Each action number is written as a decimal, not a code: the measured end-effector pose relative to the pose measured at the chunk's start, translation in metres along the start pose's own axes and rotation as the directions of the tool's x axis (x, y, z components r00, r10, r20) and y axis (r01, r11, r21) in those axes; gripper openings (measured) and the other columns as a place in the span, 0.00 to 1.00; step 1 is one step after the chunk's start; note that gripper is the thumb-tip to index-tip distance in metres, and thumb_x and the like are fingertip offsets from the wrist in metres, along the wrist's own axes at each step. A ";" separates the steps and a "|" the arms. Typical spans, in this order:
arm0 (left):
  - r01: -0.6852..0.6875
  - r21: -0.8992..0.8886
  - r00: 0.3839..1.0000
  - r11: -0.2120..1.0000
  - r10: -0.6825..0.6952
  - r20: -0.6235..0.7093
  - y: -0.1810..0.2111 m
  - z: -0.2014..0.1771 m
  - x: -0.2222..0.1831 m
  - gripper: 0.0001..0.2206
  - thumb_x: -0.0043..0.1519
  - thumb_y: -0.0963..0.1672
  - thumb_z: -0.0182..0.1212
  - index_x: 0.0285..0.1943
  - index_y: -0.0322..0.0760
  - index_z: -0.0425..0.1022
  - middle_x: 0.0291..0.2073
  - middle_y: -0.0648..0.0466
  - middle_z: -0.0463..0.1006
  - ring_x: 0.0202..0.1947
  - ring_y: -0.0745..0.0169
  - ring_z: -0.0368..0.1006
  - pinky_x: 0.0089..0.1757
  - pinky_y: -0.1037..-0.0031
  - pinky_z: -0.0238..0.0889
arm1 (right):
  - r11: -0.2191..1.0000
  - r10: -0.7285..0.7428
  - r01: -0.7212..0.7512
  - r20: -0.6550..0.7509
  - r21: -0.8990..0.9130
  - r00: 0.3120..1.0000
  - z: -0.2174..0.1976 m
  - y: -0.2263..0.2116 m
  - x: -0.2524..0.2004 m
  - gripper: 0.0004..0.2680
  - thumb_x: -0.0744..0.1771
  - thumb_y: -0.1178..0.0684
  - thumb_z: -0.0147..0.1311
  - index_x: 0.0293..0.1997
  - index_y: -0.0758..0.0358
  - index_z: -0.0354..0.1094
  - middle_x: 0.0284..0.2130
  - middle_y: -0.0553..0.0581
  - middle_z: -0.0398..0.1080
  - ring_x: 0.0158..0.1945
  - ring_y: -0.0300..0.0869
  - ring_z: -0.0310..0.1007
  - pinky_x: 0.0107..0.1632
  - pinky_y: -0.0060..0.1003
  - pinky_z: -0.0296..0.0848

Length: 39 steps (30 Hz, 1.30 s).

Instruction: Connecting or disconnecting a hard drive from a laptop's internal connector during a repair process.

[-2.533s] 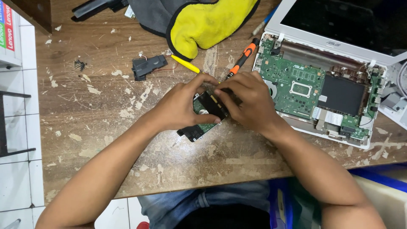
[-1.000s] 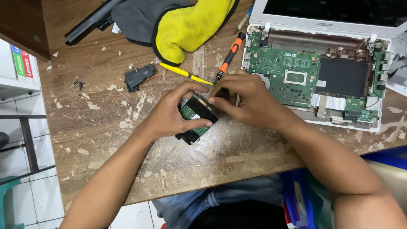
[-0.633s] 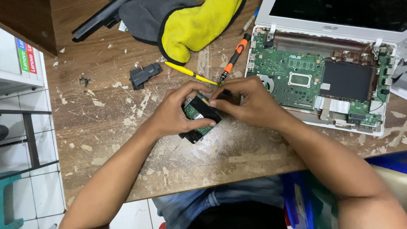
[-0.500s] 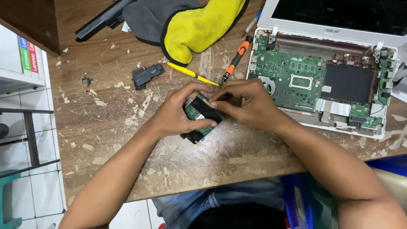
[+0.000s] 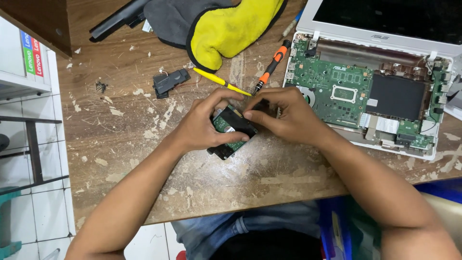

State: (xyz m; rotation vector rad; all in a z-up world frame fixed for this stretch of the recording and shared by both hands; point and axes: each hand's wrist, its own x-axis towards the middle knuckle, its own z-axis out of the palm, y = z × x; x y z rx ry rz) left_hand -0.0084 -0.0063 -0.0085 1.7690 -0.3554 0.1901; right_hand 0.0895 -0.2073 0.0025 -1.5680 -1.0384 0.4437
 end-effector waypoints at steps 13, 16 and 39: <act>-0.010 -0.008 1.000 1.000 0.010 -0.009 -0.004 0.000 -0.001 0.29 0.49 0.41 0.80 0.59 0.36 0.70 0.26 0.53 0.82 0.28 0.66 0.77 0.38 0.77 0.70 | 1.000 0.007 -0.008 0.088 0.008 0.996 -0.007 -0.009 0.003 0.02 0.66 0.62 0.62 0.38 0.64 0.79 0.28 0.60 0.76 0.29 0.43 0.70 0.36 0.39 0.68; -0.003 -0.011 1.000 1.000 0.003 -0.013 -0.004 0.000 -0.001 0.29 0.48 0.41 0.80 0.58 0.36 0.70 0.26 0.53 0.82 0.28 0.66 0.77 0.38 0.77 0.71 | 0.999 0.027 -0.029 0.101 0.017 0.995 -0.008 -0.007 0.003 0.02 0.66 0.62 0.62 0.37 0.64 0.79 0.28 0.60 0.76 0.29 0.42 0.70 0.36 0.39 0.68; -0.017 -0.022 1.000 1.000 0.017 -0.024 0.003 0.001 -0.001 0.29 0.49 0.42 0.81 0.57 0.36 0.70 0.26 0.53 0.81 0.29 0.68 0.76 0.40 0.77 0.70 | 0.988 0.072 -0.079 0.057 0.134 0.996 -0.007 -0.001 0.002 0.03 0.66 0.63 0.63 0.41 0.67 0.79 0.30 0.61 0.75 0.34 0.40 0.70 0.38 0.36 0.70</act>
